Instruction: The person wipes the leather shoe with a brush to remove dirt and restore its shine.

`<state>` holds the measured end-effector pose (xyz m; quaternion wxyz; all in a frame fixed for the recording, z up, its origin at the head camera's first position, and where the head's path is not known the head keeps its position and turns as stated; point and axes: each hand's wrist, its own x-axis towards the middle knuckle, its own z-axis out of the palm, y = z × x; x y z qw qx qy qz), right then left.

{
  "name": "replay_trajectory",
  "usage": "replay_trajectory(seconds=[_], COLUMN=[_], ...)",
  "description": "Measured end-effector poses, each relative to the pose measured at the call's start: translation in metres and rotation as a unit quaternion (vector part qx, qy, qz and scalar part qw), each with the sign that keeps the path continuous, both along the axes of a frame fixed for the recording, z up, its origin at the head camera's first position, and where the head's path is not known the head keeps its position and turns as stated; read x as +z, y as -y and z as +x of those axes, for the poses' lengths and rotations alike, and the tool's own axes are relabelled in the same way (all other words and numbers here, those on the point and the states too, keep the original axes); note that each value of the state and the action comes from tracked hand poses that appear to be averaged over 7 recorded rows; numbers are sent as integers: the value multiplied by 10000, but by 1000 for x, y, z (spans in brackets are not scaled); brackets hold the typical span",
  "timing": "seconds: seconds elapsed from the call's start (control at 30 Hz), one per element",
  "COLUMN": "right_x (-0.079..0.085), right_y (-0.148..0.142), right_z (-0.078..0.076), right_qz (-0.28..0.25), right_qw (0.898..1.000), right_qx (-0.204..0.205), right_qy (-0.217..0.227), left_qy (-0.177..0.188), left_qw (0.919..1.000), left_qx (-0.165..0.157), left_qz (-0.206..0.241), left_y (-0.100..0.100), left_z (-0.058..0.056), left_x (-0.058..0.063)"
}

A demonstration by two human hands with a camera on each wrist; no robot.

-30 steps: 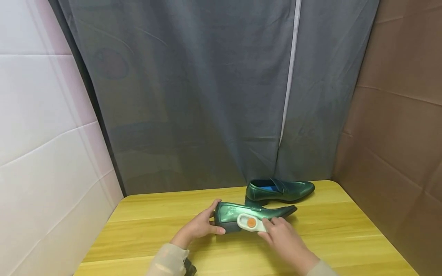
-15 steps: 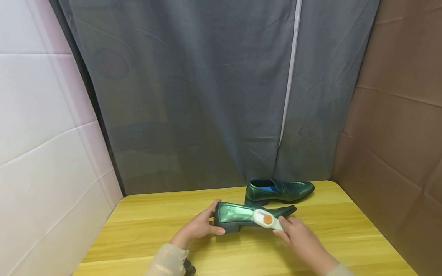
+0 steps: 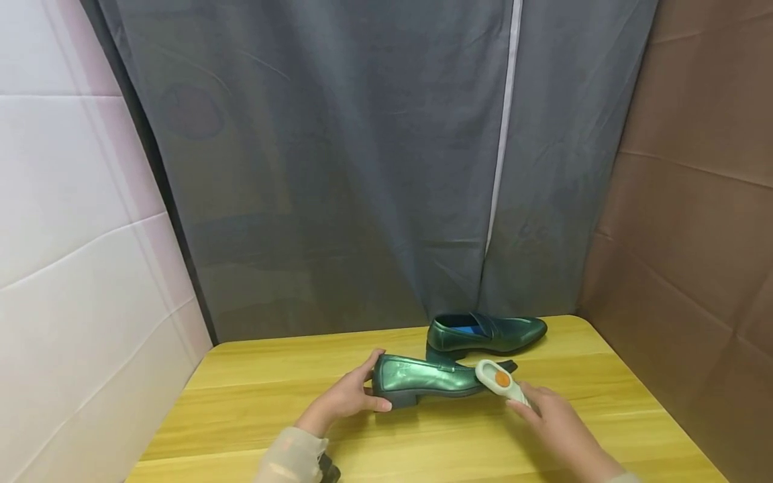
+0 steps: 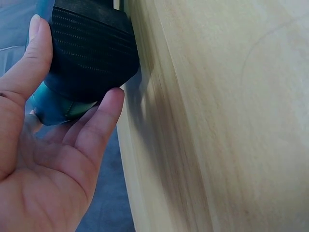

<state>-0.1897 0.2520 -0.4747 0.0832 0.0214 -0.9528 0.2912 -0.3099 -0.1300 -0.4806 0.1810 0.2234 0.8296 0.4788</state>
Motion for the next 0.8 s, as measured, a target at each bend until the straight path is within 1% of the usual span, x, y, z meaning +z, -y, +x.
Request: replay_trajectory(seconds=[0.17, 0.4, 0.63, 0.8], right_x=[-3, -7, -9, -8], right_y=[-10, -20, -31, -34], right_z=[0, 1, 3, 2], right_qz=[-60, -211, -420, -430], right_qw=[9999, 9996, 9980, 9974], right_qx=[-68, -209, -332, -389], right_qy=[-103, 7, 323, 428], left_qy=[55, 77, 6, -74], left_qw=[10000, 10000, 10000, 10000], left_qx=[41, 1, -46, -15], left_qz=[-5, 13, 38, 43], left_y=[0, -1, 0, 0], left_z=[1, 2, 4, 5], left_x=[2, 2, -1, -2])
